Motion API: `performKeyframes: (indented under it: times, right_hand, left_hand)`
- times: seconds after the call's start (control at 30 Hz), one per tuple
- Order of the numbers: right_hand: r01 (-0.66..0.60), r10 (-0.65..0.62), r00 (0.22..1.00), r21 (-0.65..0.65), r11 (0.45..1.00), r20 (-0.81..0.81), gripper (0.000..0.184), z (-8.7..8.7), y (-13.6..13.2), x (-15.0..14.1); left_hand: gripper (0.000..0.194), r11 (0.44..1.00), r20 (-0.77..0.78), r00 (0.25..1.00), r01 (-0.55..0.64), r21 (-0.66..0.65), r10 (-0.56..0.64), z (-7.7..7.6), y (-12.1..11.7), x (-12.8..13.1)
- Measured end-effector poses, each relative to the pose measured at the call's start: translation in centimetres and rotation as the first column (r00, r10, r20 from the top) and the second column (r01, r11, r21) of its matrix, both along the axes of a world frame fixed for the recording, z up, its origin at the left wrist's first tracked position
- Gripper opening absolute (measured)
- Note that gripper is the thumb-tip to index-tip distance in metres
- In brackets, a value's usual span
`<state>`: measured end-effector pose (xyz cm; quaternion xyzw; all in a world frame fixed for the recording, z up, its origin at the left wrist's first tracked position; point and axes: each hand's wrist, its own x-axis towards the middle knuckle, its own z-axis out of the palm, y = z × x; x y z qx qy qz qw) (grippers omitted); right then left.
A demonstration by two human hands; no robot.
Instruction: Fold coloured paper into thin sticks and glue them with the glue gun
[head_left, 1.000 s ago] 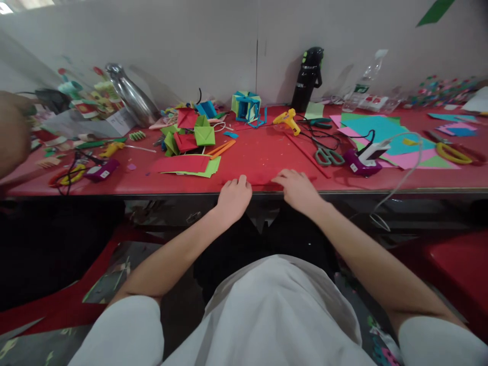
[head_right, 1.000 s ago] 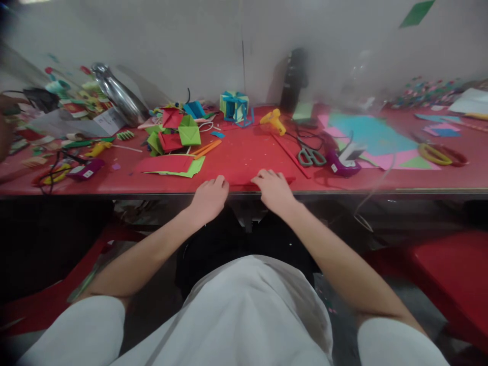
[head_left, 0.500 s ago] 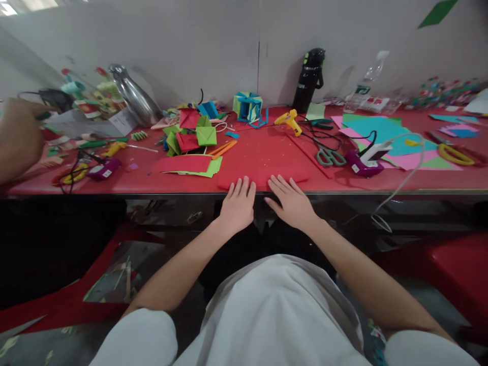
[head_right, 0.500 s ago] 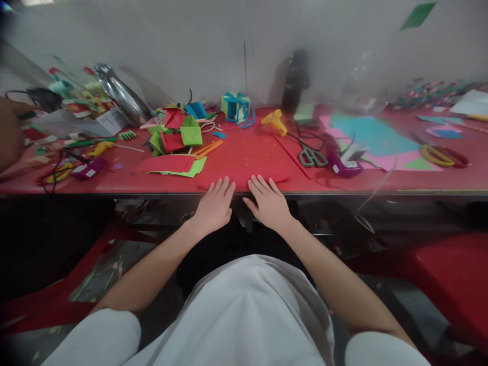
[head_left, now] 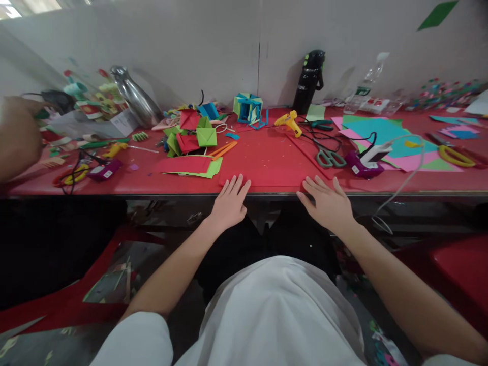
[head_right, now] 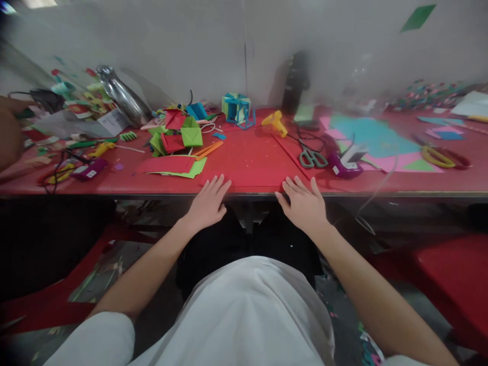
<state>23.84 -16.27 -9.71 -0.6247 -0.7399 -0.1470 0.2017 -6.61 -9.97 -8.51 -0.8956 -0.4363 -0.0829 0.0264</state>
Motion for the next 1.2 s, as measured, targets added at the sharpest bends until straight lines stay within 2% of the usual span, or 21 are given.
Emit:
performKeyframes:
  times: [0.13,0.17,0.27,0.33,0.5,0.6,0.67,0.77,0.93,1.07,1.2]
  right_hand:
    - [0.016,-0.016,1.0,-0.018,1.0,0.011,0.045,1.2,0.4,-2.7]
    - [-0.006,0.006,1.0,-0.02,1.0,0.003,0.048,1.4,0.7,-3.8]
    - [-0.203,0.204,0.979,-0.087,0.975,-0.001,0.056,1.2,1.8,-7.0]
    - [-0.22,0.218,0.975,-0.117,0.968,-0.032,0.058,0.7,2.3,-8.0]
    - [-0.129,0.121,0.99,-0.125,0.984,-0.069,0.063,-0.4,2.0,-5.7]
    - [-0.128,0.12,0.99,-0.12,0.984,-0.075,0.06,-0.3,1.7,-4.2]
    - [-0.132,0.122,0.989,-0.121,0.984,-0.081,0.057,0.1,1.8,-3.9]
    - [-0.121,0.107,0.989,-0.137,0.983,-0.104,0.051,0.8,2.2,-4.1]
    - [-0.082,0.066,0.99,-0.126,0.989,-0.123,0.041,1.7,2.6,-4.3]
    - [-0.11,0.105,0.99,-0.049,0.993,-0.099,0.038,0.9,2.5,-3.4]
    - [-0.256,0.256,0.959,0.017,0.967,-0.121,0.032,-0.4,2.7,-1.9]
  left_hand:
    - [0.078,0.994,-0.023,0.995,0.098,-0.052,-0.099,0.5,1.3,0.1]
    - [0.079,0.993,-0.027,0.994,0.104,-0.051,-0.105,0.6,1.4,0.2]
    - [0.081,0.994,-0.041,0.994,0.097,-0.047,-0.099,0.6,1.6,0.2]
    - [0.083,0.995,-0.055,0.995,0.083,-0.048,-0.085,0.7,1.6,-0.4]
    - [0.084,0.999,-0.112,0.994,-0.026,-0.044,0.021,1.1,1.3,-3.3]
    - [0.082,0.997,-0.149,0.986,-0.079,-0.019,0.075,1.5,1.1,-4.4]
    - [0.076,0.997,-0.151,0.986,-0.069,0.022,0.071,1.9,1.2,-4.4]
    - [0.059,0.998,-0.079,0.997,0.0,0.06,0.005,2.5,1.9,-3.3]
    - [0.046,0.97,0.062,0.968,0.241,0.009,-0.241,2.5,3.2,-0.8]
    - [0.032,0.96,0.051,0.96,0.274,0.051,-0.276,1.9,3.1,-0.4]
    - [0.03,0.956,0.01,0.958,0.287,0.053,-0.288,1.9,3.0,-1.1]
